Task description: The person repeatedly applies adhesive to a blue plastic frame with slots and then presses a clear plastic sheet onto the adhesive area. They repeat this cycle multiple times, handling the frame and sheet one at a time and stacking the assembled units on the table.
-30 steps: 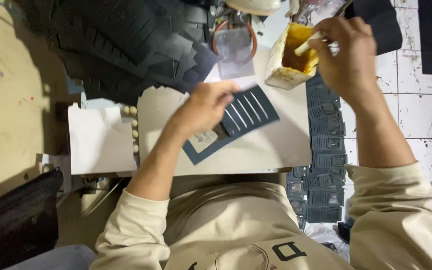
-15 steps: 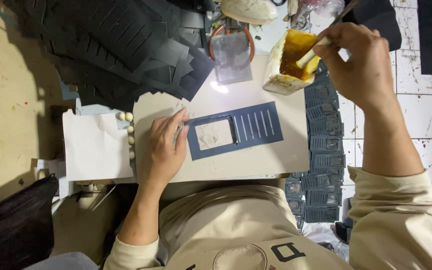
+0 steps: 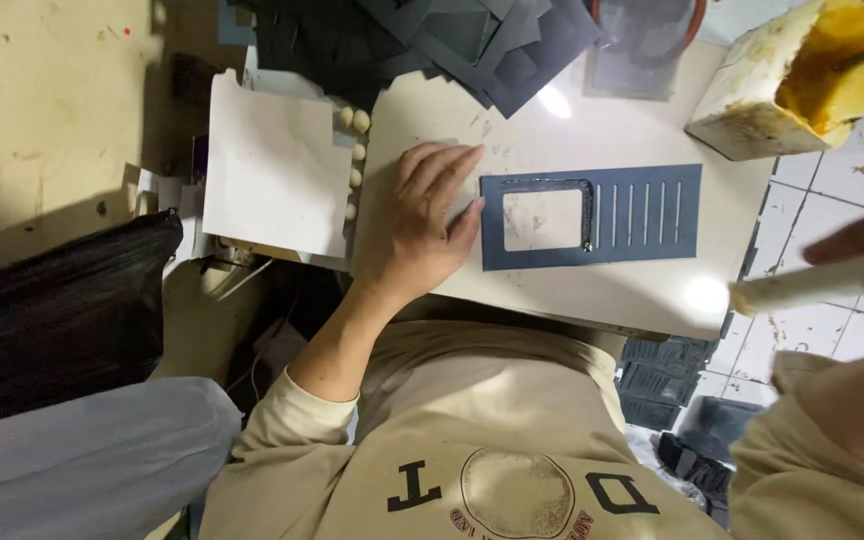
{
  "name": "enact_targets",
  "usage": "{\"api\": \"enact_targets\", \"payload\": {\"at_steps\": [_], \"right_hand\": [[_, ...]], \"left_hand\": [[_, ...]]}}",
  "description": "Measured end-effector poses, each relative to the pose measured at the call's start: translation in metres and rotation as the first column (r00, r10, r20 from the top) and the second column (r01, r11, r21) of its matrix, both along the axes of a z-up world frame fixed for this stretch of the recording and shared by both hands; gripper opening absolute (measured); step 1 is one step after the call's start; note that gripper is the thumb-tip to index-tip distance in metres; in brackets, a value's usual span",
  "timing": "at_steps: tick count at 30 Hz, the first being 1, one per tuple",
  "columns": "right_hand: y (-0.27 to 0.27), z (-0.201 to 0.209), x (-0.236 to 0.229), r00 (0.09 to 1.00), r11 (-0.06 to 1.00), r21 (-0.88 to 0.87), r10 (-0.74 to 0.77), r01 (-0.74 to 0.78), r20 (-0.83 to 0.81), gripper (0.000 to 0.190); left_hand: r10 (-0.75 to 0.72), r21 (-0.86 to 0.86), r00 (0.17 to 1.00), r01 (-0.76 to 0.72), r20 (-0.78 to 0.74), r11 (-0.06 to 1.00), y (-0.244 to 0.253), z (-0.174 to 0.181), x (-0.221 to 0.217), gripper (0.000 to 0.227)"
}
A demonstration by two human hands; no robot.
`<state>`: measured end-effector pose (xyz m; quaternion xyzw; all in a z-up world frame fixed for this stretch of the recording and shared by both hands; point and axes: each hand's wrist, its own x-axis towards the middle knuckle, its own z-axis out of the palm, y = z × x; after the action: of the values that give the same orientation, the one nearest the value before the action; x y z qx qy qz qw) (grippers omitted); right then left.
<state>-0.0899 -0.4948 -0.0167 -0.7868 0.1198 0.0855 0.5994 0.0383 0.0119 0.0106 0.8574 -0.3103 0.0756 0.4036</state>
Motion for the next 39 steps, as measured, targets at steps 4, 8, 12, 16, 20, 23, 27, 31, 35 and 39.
{"api": "enact_targets", "payload": {"at_steps": [4, 8, 12, 16, 20, 23, 27, 31, 35, 39], "right_hand": [[0.235, 0.103, 0.076, 0.829, 0.949, -0.106, 0.311, -0.297, 0.464, 0.021], [0.284, 0.061, 0.100, 0.908, 0.974, -0.074, 0.227, -0.215, 0.352, 0.022], [0.288, 0.025, 0.104, 0.921, 0.976, -0.196, 0.162, -0.096, 0.354, 0.017], [0.292, 0.024, 0.104, 0.931, 0.974, -0.206, 0.162, -0.097, 0.327, 0.016], [0.289, 0.018, 0.104, 0.927, 0.957, -0.277, 0.179, -0.086, 0.329, 0.015], [0.290, 0.019, 0.103, 0.923, 0.942, -0.329, 0.188, -0.072, 0.335, 0.015], [0.290, 0.025, 0.098, 0.895, 0.892, -0.447, 0.252, -0.068, 0.367, 0.012], [0.298, 0.035, 0.085, 0.885, 0.836, -0.544, 0.308, -0.075, 0.350, 0.012], [0.304, 0.035, 0.073, 0.878, 0.813, -0.578, 0.327, -0.072, 0.350, 0.019], [0.305, 0.041, 0.067, 0.754, 0.767, -0.633, 0.476, -0.105, 0.452, 0.018]], "left_hand": [[0.018, 0.003, 0.999, -0.018, -0.027, 1.000, 0.000, -0.011, 0.002, 0.034], [0.013, 0.008, 1.000, -0.013, -0.006, 1.000, 0.003, -0.018, 0.006, 0.028], [-0.046, -0.101, 0.996, 0.054, 0.077, 0.993, 0.003, -0.032, 0.010, 0.029], [-0.066, -0.100, 0.996, 0.072, 0.058, 0.992, 0.004, -0.030, 0.011, 0.026], [-0.058, -0.083, 0.997, 0.063, 0.060, 0.995, 0.004, -0.031, 0.010, 0.025], [-0.076, -0.101, 0.996, 0.081, 0.049, 0.992, 0.003, -0.031, 0.011, 0.026], [-0.072, -0.114, 0.995, 0.079, 0.064, 0.990, 0.003, -0.032, 0.012, 0.027], [-0.069, -0.115, 0.996, 0.076, 0.064, 0.990, 0.004, -0.031, 0.010, 0.026], [-0.061, -0.124, 0.996, 0.068, 0.058, 0.990, 0.002, -0.033, 0.010, 0.024], [-0.066, -0.138, 0.997, 0.072, 0.046, 0.988, 0.002, -0.038, 0.010, 0.027]]}}
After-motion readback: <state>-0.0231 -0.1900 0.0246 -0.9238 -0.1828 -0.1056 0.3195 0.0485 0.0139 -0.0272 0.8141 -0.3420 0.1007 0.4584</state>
